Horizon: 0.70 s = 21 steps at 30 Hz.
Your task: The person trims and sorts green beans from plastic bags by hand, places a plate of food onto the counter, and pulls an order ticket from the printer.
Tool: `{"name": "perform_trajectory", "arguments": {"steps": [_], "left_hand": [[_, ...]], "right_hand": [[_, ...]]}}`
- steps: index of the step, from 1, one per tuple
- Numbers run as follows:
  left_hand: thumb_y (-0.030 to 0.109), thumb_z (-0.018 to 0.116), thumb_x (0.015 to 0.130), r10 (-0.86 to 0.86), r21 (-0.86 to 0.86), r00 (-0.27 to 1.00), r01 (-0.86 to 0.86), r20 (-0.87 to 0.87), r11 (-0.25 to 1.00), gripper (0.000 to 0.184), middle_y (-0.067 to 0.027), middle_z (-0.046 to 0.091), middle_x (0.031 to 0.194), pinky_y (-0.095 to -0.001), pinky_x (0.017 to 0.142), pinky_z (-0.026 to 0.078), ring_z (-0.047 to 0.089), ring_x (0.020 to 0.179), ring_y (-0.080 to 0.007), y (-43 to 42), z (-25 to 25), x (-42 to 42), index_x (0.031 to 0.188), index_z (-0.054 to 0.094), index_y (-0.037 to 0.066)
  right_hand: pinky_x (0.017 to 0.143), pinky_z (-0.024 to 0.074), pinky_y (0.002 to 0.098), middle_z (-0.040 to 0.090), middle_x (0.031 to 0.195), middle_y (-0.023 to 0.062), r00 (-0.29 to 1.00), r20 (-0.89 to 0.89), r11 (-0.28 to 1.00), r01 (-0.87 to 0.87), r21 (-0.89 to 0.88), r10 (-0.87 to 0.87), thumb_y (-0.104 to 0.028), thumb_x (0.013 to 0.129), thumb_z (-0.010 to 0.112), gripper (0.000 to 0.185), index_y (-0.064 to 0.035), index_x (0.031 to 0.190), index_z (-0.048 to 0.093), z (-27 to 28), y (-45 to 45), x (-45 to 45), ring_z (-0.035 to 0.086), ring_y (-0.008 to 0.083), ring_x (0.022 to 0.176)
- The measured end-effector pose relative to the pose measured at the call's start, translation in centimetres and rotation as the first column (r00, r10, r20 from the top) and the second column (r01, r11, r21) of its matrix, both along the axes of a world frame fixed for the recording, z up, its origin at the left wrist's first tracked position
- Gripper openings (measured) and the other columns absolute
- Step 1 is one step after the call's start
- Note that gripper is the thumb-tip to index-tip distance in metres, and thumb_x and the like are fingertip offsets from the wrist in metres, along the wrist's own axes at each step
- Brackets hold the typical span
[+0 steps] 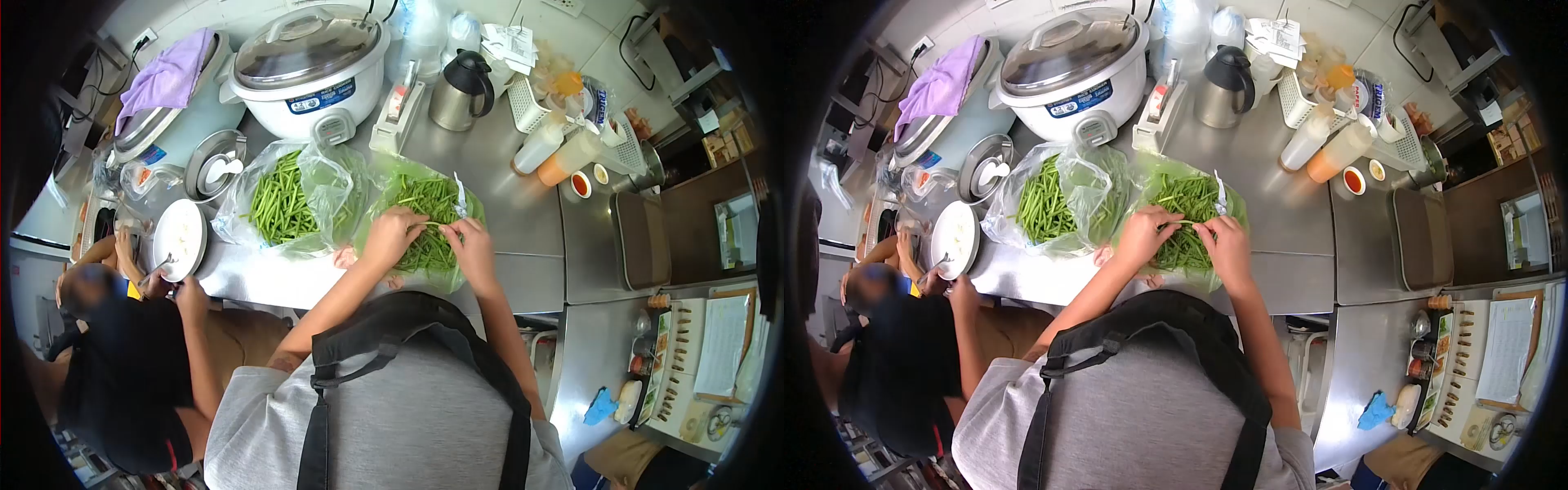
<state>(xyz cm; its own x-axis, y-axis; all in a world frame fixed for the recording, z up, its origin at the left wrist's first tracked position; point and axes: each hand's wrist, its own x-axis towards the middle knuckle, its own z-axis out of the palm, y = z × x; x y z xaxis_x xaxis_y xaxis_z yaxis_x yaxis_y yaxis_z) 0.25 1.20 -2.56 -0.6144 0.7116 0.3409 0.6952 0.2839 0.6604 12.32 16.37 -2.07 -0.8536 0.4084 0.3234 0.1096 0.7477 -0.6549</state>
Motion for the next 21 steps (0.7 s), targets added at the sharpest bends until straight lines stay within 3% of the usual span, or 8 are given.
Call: {"name": "perform_trajectory", "arguments": {"steps": [3, 6, 9, 12, 15, 18, 21], "left_hand": [[0.013, 0.076, 0.072, 0.019, 0.074, 0.999, -0.015, -0.048, 0.997, 0.020, -0.0114, 0.065, 0.078, -0.0370, 0.069, 0.050, 0.061, 0.075, -0.0304, -0.3, 0.1, -0.1, 0.092, 0.075, 0.008], [0.014, 0.076, 0.074, 0.015, 0.120, 0.997, -0.006, -0.076, 0.993, 0.016, -0.0095, 0.063, 0.072, -0.0342, 0.063, 0.049, 0.060, 0.067, -0.0248, -0.3, 0.8, 0.3, 0.089, 0.075, 0.007], [0.014, 0.076, 0.076, -0.018, 0.068, 0.922, -0.009, 0.387, 0.998, 0.015, -0.0069, 0.060, 0.068, -0.0301, 0.057, 0.046, 0.056, 0.059, -0.0170, -0.1, 1.0, 0.8, 0.089, 0.075, 0.006], [0.014, 0.077, 0.075, -0.062, 0.148, 0.915, 0.003, 0.398, 0.989, 0.018, -0.0095, 0.059, 0.067, -0.0296, 0.051, 0.043, 0.054, 0.052, -0.0157, 0.0, 0.4, 1.1, 0.087, 0.073, 0.001], [0.014, 0.077, 0.076, -0.065, 0.132, 0.904, 0.010, 0.423, 0.991, 0.019, -0.0074, 0.060, 0.068, -0.0284, 0.053, 0.045, 0.055, 0.055, -0.0135, -0.1, 0.0, 1.3, 0.088, 0.073, 0.000], [0.014, 0.077, 0.078, -0.131, 0.273, 0.824, -0.031, 0.552, 0.961, 0.019, -0.0056, 0.063, 0.071, -0.0261, 0.055, 0.046, 0.056, 0.058, -0.0101, 0.1, -1.0, 1.3, 0.090, 0.073, 0.000], [0.014, 0.076, 0.079, -0.150, 0.283, 0.805, -0.024, 0.575, 0.959, 0.020, -0.0044, 0.064, 0.072, -0.0237, 0.058, 0.047, 0.057, 0.062, -0.0076, 0.1, -1.1, 1.2, 0.092, 0.073, -0.001]], "right_hand": [[0.063, 0.0426, 0.0346, 0.059, 0.076, 0.0075, 1.000, 0.000, 0.976, 0.014, -0.219, -0.015, -0.017, 0.086, 0.068, 0.018, -0.0010, 0.079, 0.062, 0.5, -0.3, 0.2, 0.057, 0.0221, 0.070], [0.064, 0.0439, 0.0290, 0.058, 0.075, 0.0033, 0.997, 0.024, 0.835, 0.079, -0.544, -0.079, -0.019, 0.092, 0.062, 0.020, -0.0013, 0.081, 0.061, 0.8, -1.0, -0.1, 0.057, 0.0131, 0.069], [0.068, 0.0460, 0.0248, 0.057, 0.079, 0.0003, 0.982, -0.124, 0.494, -0.039, -0.868, -0.141, -0.023, 0.097, 0.055, 0.022, -0.0031, 0.089, 0.059, -0.1, -1.7, -1.1, 0.055, 0.0080, 0.074], [0.075, 0.0478, 0.0255, 0.056, 0.084, 0.0003, 0.981, -0.135, 0.289, -0.091, -0.953, -0.136, -0.026, 0.099, 0.051, 0.022, -0.0048, 0.095, 0.057, -0.8, -1.9, -1.3, 0.055, 0.0095, 0.077], [0.076, 0.0475, 0.0267, 0.054, 0.085, -0.0003, 0.982, -0.174, 0.185, -0.158, -0.970, -0.072, -0.027, 0.099, 0.051, 0.021, -0.0071, 0.095, 0.056, -1.0, -1.8, -1.1, 0.054, 0.0087, 0.080], [0.076, 0.0473, 0.0276, 0.054, 0.085, -0.0006, 0.980, -0.167, 0.195, -0.143, -0.970, -0.110, -0.028, 0.099, 0.051, 0.021, -0.0082, 0.094, 0.056, -1.0, -1.7, -1.0, 0.053, 0.0087, 0.079], [0.075, 0.0471, 0.0272, 0.053, 0.084, -0.0010, 0.975, -0.166, 0.180, -0.138, -0.974, -0.148, -0.029, 0.099, 0.051, 0.021, -0.0090, 0.093, 0.056, -1.3, -1.7, -1.1, 0.053, 0.0088, 0.080]]}}
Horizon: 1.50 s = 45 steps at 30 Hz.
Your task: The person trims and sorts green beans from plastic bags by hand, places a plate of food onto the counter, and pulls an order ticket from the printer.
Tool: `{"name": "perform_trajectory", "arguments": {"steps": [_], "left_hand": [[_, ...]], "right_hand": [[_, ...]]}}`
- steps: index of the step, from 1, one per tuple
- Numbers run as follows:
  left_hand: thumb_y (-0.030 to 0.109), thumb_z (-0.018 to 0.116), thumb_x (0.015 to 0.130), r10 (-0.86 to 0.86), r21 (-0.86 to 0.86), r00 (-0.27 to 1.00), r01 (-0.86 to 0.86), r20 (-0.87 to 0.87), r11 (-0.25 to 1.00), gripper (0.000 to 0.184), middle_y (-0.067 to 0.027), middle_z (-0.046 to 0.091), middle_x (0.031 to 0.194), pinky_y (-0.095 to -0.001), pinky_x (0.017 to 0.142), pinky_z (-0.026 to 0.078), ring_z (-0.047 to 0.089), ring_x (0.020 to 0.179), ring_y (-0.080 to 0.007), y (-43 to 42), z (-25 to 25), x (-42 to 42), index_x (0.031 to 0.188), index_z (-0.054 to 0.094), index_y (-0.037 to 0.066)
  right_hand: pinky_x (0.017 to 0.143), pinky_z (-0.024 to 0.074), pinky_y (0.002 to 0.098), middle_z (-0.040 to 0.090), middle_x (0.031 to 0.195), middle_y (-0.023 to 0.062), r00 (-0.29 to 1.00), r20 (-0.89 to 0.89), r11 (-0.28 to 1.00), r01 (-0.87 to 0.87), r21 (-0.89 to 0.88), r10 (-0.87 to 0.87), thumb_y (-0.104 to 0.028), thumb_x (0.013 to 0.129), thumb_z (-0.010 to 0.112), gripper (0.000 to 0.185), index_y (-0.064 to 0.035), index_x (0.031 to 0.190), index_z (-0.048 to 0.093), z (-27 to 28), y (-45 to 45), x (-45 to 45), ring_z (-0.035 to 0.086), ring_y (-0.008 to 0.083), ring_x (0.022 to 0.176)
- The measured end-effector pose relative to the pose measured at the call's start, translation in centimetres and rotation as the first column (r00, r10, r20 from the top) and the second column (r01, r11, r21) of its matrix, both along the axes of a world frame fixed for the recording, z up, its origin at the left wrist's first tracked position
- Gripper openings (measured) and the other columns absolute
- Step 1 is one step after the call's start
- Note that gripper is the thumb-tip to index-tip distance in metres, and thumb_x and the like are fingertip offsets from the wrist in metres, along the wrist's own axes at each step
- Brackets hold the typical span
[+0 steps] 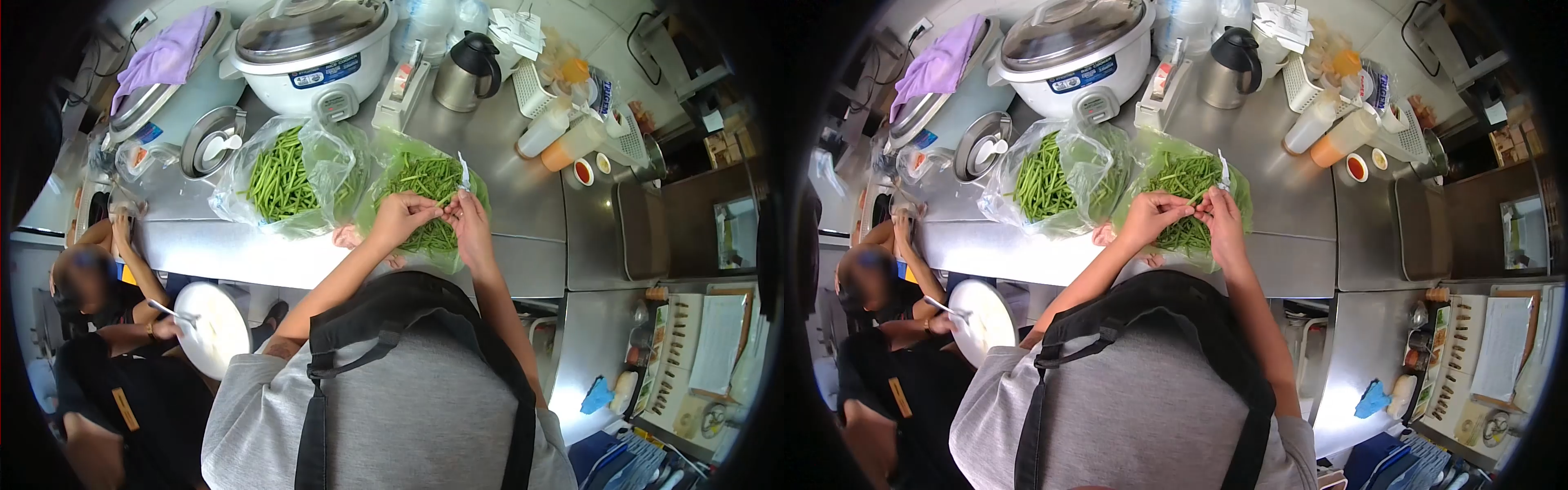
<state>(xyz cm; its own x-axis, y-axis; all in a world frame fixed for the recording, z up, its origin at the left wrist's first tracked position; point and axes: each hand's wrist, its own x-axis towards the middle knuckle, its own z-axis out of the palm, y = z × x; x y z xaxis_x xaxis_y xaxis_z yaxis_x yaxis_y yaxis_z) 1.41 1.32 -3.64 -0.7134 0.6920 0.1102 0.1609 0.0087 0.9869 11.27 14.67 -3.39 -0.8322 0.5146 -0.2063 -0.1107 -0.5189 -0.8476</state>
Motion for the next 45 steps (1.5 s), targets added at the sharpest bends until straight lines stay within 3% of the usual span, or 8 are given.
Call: {"name": "perform_trajectory", "arguments": {"steps": [12, 15, 18, 21, 28, 39, 42, 45], "left_hand": [[0.015, 0.074, 0.082, -0.056, 0.088, 0.924, 0.024, 0.378, 0.996, 0.021, -0.0002, 0.065, 0.067, -0.0182, 0.053, 0.043, 0.053, 0.056, -0.0035, -0.8, 0.4, -0.4, 0.094, 0.072, -0.002], [0.015, 0.074, 0.083, -0.024, 0.098, 0.909, -0.019, 0.416, 0.995, 0.021, -0.0003, 0.065, 0.069, -0.0178, 0.053, 0.043, 0.054, 0.058, -0.0033, -0.8, 0.6, -0.5, 0.095, 0.071, -0.003], [0.014, 0.074, 0.083, 0.010, 0.119, 0.910, -0.066, 0.415, 0.991, 0.021, -0.0011, 0.066, 0.073, -0.0182, 0.055, 0.044, 0.055, 0.061, -0.0035, -0.3, 0.5, -0.7, 0.094, 0.071, -0.003], [0.014, 0.073, 0.084, 0.045, 0.092, 0.926, -0.085, 0.374, 0.992, 0.021, -0.0022, 0.068, 0.080, -0.0192, 0.061, 0.046, 0.056, 0.067, -0.0035, -0.3, 0.4, -0.8, 0.096, 0.070, -0.003], [0.017, 0.072, 0.085, 0.063, 0.111, 0.918, -0.115, 0.392, 0.987, 0.020, 0.0000, 0.067, 0.078, -0.0194, 0.062, 0.045, 0.055, 0.068, -0.0026, -0.9, 0.7, -1.2, 0.093, 0.071, -0.002], [0.024, 0.062, 0.093, -0.308, 0.247, 0.331, 0.214, 0.892, 0.945, 0.025, 0.0044, 0.056, 0.070, -0.0198, 0.059, 0.049, 0.047, 0.058, -0.0042, -4.4, 2.3, -3.9, 0.105, 0.066, 0.003], [0.025, 0.065, 0.091, -0.278, 0.243, 0.338, 0.143, 0.899, 0.959, 0.026, 0.0039, 0.057, 0.069, -0.0178, 0.055, 0.043, 0.046, 0.058, -0.0031, -5.0, 3.2, -4.3, 0.104, 0.067, 0.003], [0.026, 0.068, 0.088, 0.108, -0.128, 0.775, -0.035, 0.623, 0.991, 0.024, 0.0044, 0.057, 0.068, -0.0173, 0.051, 0.036, 0.046, 0.058, -0.0019, -6.7, 6.6, -6.3, 0.098, 0.070, 0.004]], "right_hand": [[0.075, 0.0469, 0.0275, 0.060, 0.087, 0.0036, 0.992, 0.125, 0.816, -0.046, 0.576, -0.033, -0.009, 0.093, 0.056, 0.011, -0.0030, 0.102, 0.055, -2.0, -0.4, 0.4, 0.058, 0.0126, 0.078], [0.077, 0.0476, 0.0340, 0.063, 0.090, 0.0079, 0.986, 0.076, 0.302, -0.027, 0.953, -0.152, -0.010, 0.089, 0.060, 0.023, -0.0042, 0.111, 0.056, -1.3, -0.6, 0.8, 0.061, 0.0223, 0.078], [0.079, 0.0471, 0.0379, 0.065, 0.088, 0.0099, 0.984, 0.030, 0.198, 0.005, 0.980, -0.175, -0.013, 0.085, 0.065, 0.025, -0.0044, 0.108, 0.062, 0.4, -1.1, 0.7, 0.061, 0.0291, 0.080], [0.076, 0.0470, 0.0363, 0.066, 0.081, 0.0090, 0.986, 0.147, 0.431, -0.097, 0.897, -0.083, -0.017, 0.084, 0.068, 0.017, -0.0025, 0.093, 0.065, 2.0, -2.1, 0.6, 0.061, 0.0267, 0.079], [0.067, 0.0460, 0.0344, 0.062, 0.079, 0.0116, 0.979, 0.203, 0.428, -0.187, 0.884, 0.008, -0.015, 0.085, 0.067, 0.015, -0.0011, 0.085, 0.062, 2.9, -3.3, 0.1, 0.061, 0.0264, 0.073], [0.071, 0.0486, 0.0382, 0.061, 0.092, 0.0088, 0.936, 0.133, 0.165, -0.195, 0.967, 0.327, -0.013, 0.085, 0.064, 0.009, -0.0060, 0.090, 0.063, 6.8, -3.7, -1.7, 0.061, 0.0283, 0.080], [0.072, 0.0493, 0.0381, 0.061, 0.094, 0.0091, 0.912, 0.164, 0.142, -0.232, 0.962, 0.377, -0.012, 0.085, 0.063, 0.010, -0.0061, 0.093, 0.063, 7.3, -3.2, -2.9, 0.061, 0.0285, 0.082], [0.074, 0.0495, 0.0392, 0.062, 0.095, 0.0102, 0.864, 0.308, 0.267, -0.431, 0.862, 0.399, -0.013, 0.085, 0.062, 0.013, -0.0061, 0.095, 0.064, 7.5, -1.9, -4.6, 0.060, 0.0294, 0.085]]}}
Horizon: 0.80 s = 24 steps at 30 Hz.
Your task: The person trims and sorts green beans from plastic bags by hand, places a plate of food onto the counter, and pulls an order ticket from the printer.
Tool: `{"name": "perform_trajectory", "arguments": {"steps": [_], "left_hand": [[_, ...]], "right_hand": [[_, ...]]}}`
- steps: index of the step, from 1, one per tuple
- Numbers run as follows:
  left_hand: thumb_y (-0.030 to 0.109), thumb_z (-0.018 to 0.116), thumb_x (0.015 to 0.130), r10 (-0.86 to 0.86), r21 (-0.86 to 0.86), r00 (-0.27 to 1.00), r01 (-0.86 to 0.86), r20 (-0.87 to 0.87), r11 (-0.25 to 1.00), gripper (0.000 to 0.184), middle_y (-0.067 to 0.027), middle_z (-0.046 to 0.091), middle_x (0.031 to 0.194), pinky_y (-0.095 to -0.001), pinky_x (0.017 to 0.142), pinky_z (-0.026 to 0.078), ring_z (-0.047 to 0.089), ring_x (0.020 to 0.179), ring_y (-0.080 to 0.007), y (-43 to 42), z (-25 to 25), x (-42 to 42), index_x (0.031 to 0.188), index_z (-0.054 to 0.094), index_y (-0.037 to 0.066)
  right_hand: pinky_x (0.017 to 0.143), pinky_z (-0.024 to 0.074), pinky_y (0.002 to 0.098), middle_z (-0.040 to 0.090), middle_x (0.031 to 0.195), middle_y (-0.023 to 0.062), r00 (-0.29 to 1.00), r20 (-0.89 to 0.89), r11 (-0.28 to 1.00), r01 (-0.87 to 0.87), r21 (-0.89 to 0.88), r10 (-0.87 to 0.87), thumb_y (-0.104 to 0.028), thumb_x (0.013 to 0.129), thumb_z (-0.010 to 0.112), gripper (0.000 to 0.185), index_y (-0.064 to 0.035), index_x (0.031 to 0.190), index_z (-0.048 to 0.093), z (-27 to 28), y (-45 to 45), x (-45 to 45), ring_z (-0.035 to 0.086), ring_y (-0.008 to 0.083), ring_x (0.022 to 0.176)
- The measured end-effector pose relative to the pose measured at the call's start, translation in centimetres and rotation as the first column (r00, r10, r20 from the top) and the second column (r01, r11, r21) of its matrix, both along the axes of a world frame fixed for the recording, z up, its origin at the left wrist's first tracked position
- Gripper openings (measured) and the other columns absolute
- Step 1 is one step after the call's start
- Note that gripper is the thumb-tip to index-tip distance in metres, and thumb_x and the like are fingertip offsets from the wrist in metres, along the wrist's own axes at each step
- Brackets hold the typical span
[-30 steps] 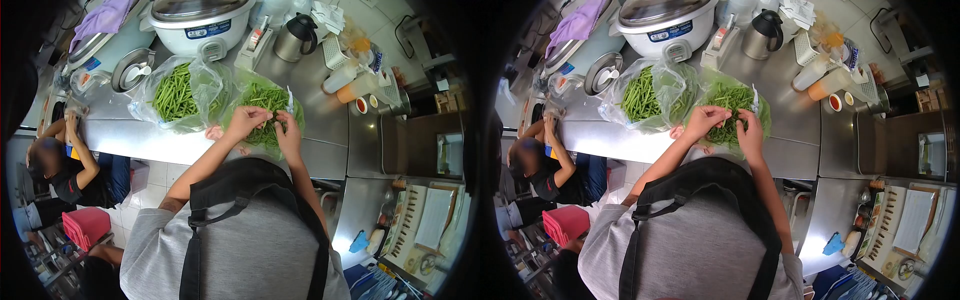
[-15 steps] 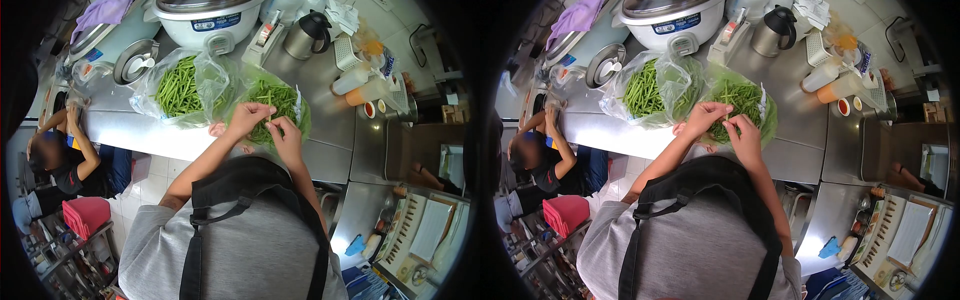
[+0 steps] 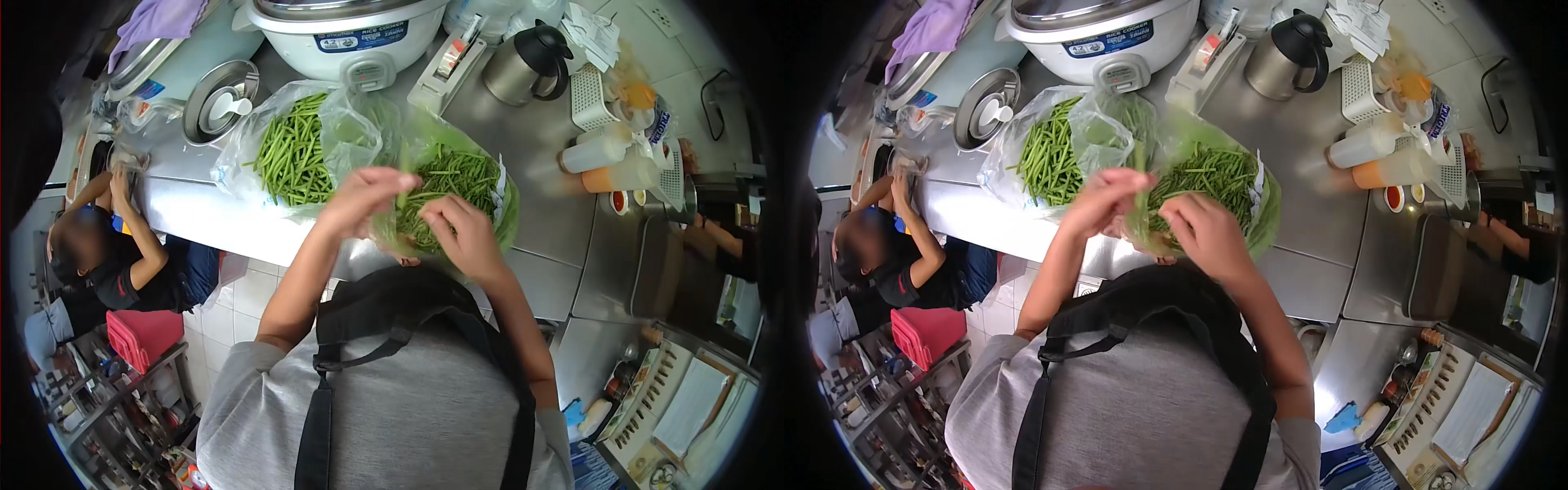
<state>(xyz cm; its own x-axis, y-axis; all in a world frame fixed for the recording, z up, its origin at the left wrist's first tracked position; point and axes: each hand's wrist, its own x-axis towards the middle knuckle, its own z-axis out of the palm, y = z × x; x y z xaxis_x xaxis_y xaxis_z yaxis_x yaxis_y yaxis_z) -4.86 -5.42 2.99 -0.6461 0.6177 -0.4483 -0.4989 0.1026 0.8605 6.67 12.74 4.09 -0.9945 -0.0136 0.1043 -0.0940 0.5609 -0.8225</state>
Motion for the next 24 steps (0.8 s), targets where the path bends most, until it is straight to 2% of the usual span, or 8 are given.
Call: {"name": "perform_trajectory", "arguments": {"steps": [1, 3, 7, 10, 15, 18, 20, 24], "left_hand": [[0.025, 0.071, 0.085, 0.105, -0.111, 0.981, -0.124, -0.164, 0.986, 0.021, 0.0053, 0.058, 0.067, -0.0181, 0.051, 0.031, 0.045, 0.058, -0.0009, -1.1, 0.4, -1.1, 0.091, 0.073, 0.005], [0.019, 0.070, 0.086, 0.307, -0.019, 0.753, -0.390, -0.582, 0.921, 0.017, 0.0013, 0.068, 0.080, -0.0190, 0.065, 0.042, 0.054, 0.068, -0.0033, -4.9, -0.5, -4.9, 0.093, 0.074, 0.003], [0.015, 0.073, 0.081, -0.063, -0.403, 0.489, -0.631, -0.870, 0.663, 0.022, -0.0019, 0.059, 0.066, -0.0246, 0.053, 0.038, 0.049, 0.056, -0.0082, -8.1, 0.2, -7.3, 0.100, 0.073, 0.005], [0.016, 0.074, 0.079, -0.039, -0.351, 0.415, -0.711, -0.909, 0.609, 0.027, -0.0022, 0.056, 0.065, -0.0241, 0.052, 0.037, 0.046, 0.054, -0.0095, -7.7, 0.8, -6.5, 0.106, 0.072, 0.009], [0.007, 0.068, 0.085, 0.229, -0.148, 0.559, -0.548, -0.797, 0.823, 0.022, 0.0074, 0.049, 0.065, -0.0179, 0.049, 0.029, 0.036, 0.055, -0.0001, -3.8, 0.2, -2.9, 0.108, 0.070, 0.006], [0.008, 0.070, 0.082, 0.044, -0.162, 0.586, -0.294, -0.809, 0.942, 0.028, 0.0013, 0.052, 0.067, -0.0212, 0.051, 0.036, 0.043, 0.055, -0.0064, 0.8, 0.2, 0.2, 0.110, 0.069, 0.009], [0.010, 0.070, 0.080, -0.076, -0.183, 0.467, -0.189, -0.881, 0.965, 0.030, -0.0050, 0.054, 0.071, -0.0280, 0.054, 0.043, 0.052, 0.056, -0.0162, 3.3, -1.2, 1.2, 0.110, 0.070, 0.015], [0.015, 0.070, 0.077, -0.216, -0.291, 0.397, -0.136, -0.892, 0.947, 0.028, -0.0060, 0.056, 0.078, -0.0378, 0.060, 0.048, 0.060, 0.068, -0.0257, 6.6, -3.7, 3.4, 0.105, 0.072, 0.018]], "right_hand": [[0.075, 0.0494, 0.0397, 0.062, 0.094, 0.0106, 0.998, -0.017, 0.992, 0.065, 0.110, -0.063, -0.014, 0.085, 0.061, 0.013, -0.0060, 0.095, 0.065, -0.9, 1.0, -0.9, 0.061, 0.0298, 0.085], [0.078, 0.0493, 0.0407, 0.063, 0.092, 0.0114, 0.982, -0.070, 0.929, 0.189, 0.317, -0.176, -0.015, 0.086, 0.060, 0.013, -0.0058, 0.095, 0.065, -4.5, 3.3, -3.5, 0.061, 0.0304, 0.086], [0.080, 0.0495, 0.0408, 0.064, 0.087, 0.0112, 0.963, -0.025, 0.826, 0.244, 0.508, -0.269, -0.022, 0.083, 0.065, 0.018, -0.0061, 0.090, 0.067, -9.8, 4.9, -8.3, 0.061, 0.0302, 0.086], [0.077, 0.0501, 0.0398, 0.064, 0.085, 0.0096, 0.945, 0.071, 0.797, 0.226, 0.561, -0.318, -0.026, 0.080, 0.068, 0.019, -0.0071, 0.085, 0.069, -10.8, 5.0, -9.8, 0.062, 0.0292, 0.084], [0.070, 0.0501, 0.0403, 0.064, 0.079, 0.0084, 0.916, 0.079, 0.860, 0.336, 0.383, -0.393, -0.027, 0.080, 0.069, 0.020, -0.0072, 0.081, 0.068, -8.3, 4.5, -8.7, 0.062, 0.0283, 0.078], [0.066, 0.0487, 0.0406, 0.064, 0.076, 0.0095, 0.910, 0.029, 0.863, 0.381, 0.331, -0.413, -0.027, 0.082, 0.068, 0.021, -0.0059, 0.080, 0.066, -5.7, 4.0, -6.7, 0.062, 0.0293, 0.074], [0.064, 0.0477, 0.0405, 0.063, 0.076, 0.0105, 0.911, 0.014, 0.873, 0.392, 0.290, -0.413, -0.026, 0.083, 0.066, 0.021, -0.0050, 0.079, 0.065, -4.5, 3.5, -4.8, 0.061, 0.0304, 0.070], [0.060, 0.0459, 0.0409, 0.062, 0.074, 0.0116, 0.893, 0.041, 0.852, 0.412, 0.325, -0.447, -0.024, 0.086, 0.064, 0.023, -0.0034, 0.076, 0.062, -2.6, 2.6, -0.9, 0.060, 0.0320, 0.066]]}}
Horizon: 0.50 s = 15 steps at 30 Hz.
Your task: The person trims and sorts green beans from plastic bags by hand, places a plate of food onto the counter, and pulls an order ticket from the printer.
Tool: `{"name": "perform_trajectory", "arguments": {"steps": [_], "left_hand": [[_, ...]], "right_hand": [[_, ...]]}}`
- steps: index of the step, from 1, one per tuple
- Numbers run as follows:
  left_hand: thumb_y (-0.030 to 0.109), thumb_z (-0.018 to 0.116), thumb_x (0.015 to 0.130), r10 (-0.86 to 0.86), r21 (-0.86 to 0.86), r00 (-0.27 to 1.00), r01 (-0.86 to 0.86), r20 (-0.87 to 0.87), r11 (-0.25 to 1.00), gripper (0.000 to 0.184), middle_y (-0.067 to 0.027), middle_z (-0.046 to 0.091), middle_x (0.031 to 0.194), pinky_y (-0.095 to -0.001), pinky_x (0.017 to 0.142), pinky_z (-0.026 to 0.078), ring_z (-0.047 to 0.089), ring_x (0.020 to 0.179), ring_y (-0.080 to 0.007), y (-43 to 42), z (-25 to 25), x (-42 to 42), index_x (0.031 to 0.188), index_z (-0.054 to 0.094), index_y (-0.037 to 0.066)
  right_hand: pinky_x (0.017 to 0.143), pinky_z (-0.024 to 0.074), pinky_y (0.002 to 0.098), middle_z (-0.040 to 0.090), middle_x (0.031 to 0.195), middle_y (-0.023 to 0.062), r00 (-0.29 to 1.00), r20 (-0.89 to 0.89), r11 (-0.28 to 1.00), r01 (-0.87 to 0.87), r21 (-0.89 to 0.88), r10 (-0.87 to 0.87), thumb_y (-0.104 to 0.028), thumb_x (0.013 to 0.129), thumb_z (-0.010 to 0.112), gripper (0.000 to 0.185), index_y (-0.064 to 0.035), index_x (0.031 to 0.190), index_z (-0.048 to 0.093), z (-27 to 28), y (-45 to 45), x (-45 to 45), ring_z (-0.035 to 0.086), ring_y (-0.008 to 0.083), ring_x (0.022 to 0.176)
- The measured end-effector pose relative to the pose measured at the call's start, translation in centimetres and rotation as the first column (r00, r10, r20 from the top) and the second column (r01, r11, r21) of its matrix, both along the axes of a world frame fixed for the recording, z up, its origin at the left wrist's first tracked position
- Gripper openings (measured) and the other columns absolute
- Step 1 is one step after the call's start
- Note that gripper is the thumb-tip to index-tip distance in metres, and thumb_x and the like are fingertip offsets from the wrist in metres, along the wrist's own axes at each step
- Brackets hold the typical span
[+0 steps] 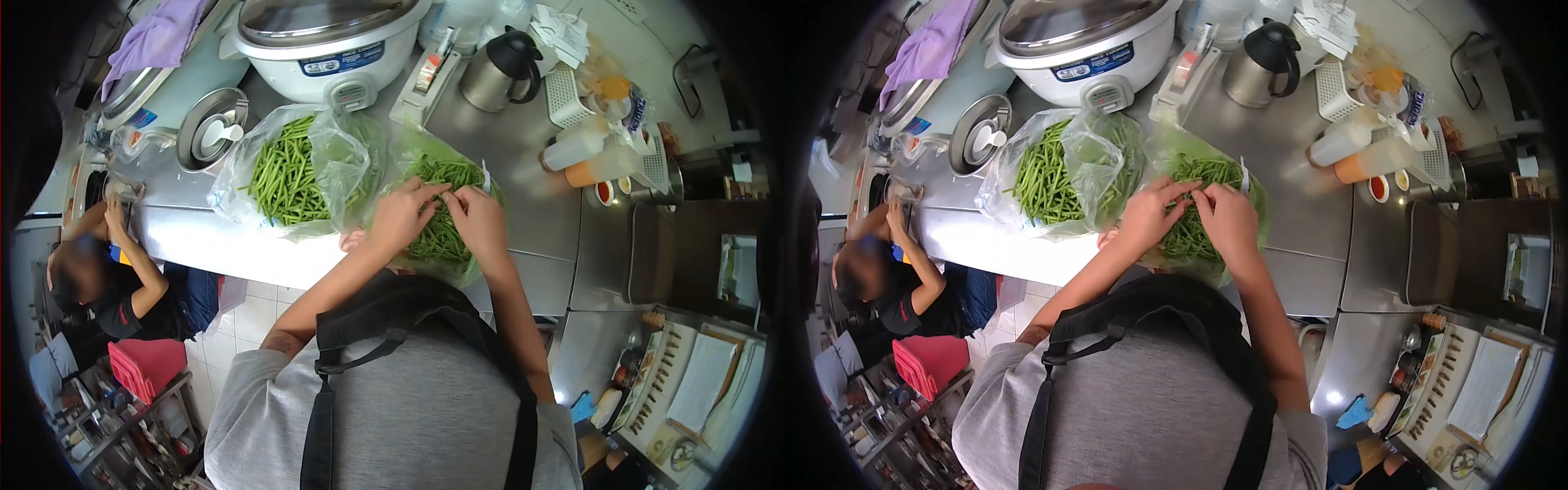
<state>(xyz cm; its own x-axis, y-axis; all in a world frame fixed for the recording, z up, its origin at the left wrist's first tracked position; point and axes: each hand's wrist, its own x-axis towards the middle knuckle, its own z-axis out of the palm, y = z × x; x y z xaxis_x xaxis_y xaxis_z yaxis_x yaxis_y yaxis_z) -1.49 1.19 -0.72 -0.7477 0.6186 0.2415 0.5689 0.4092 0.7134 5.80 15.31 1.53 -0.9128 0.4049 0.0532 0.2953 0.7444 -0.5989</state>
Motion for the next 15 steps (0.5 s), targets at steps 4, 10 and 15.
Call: {"name": "perform_trajectory", "arguments": {"steps": [4, 10, 15], "left_hand": [[0.017, 0.070, 0.077, -0.145, 0.032, 0.988, 0.147, -0.058, 0.989, 0.024, -0.0041, 0.057, 0.079, -0.0364, 0.061, 0.048, 0.060, 0.071, -0.0241, 0.0, -0.9, 1.1, 0.101, 0.073, 0.017], [0.015, 0.071, 0.077, -0.270, 0.092, 0.962, 0.273, -0.041, 0.958, 0.022, -0.0044, 0.057, 0.082, -0.0338, 0.063, 0.048, 0.059, 0.074, -0.0229, -1.6, 0.1, 2.4, 0.099, 0.074, 0.015], [0.008, 0.070, 0.077, -0.305, 0.116, 0.951, 0.297, 0.051, 0.948, 0.024, -0.0055, 0.056, 0.083, -0.0319, 0.065, 0.047, 0.060, 0.075, -0.0214, -2.7, 2.1, 3.3, 0.100, 0.074, 0.011]], "right_hand": [[0.059, 0.0454, 0.0382, 0.062, 0.074, 0.0124, 0.999, 0.007, 0.994, -0.050, -0.094, 0.051, -0.023, 0.087, 0.063, 0.021, -0.0029, 0.080, 0.063, 0.6, -0.3, 3.5, 0.059, 0.0298, 0.064], [0.059, 0.0437, 0.0275, 0.065, 0.075, 0.0051, 0.985, 0.058, 0.826, -0.103, -0.554, 0.161, -0.022, 0.091, 0.061, 0.022, -0.0003, 0.091, 0.067, 0.4, 0.5, 6.2, 0.053, 0.0103, 0.062], [0.064, 0.0436, 0.0216, 0.065, 0.079, -0.0014, 0.972, -0.022, 0.670, -0.177, -0.721, 0.233, -0.021, 0.093, 0.057, 0.023, 0.0003, 0.091, 0.067, 1.0, 0.4, 7.0, 0.052, 0.0061, 0.069]]}}
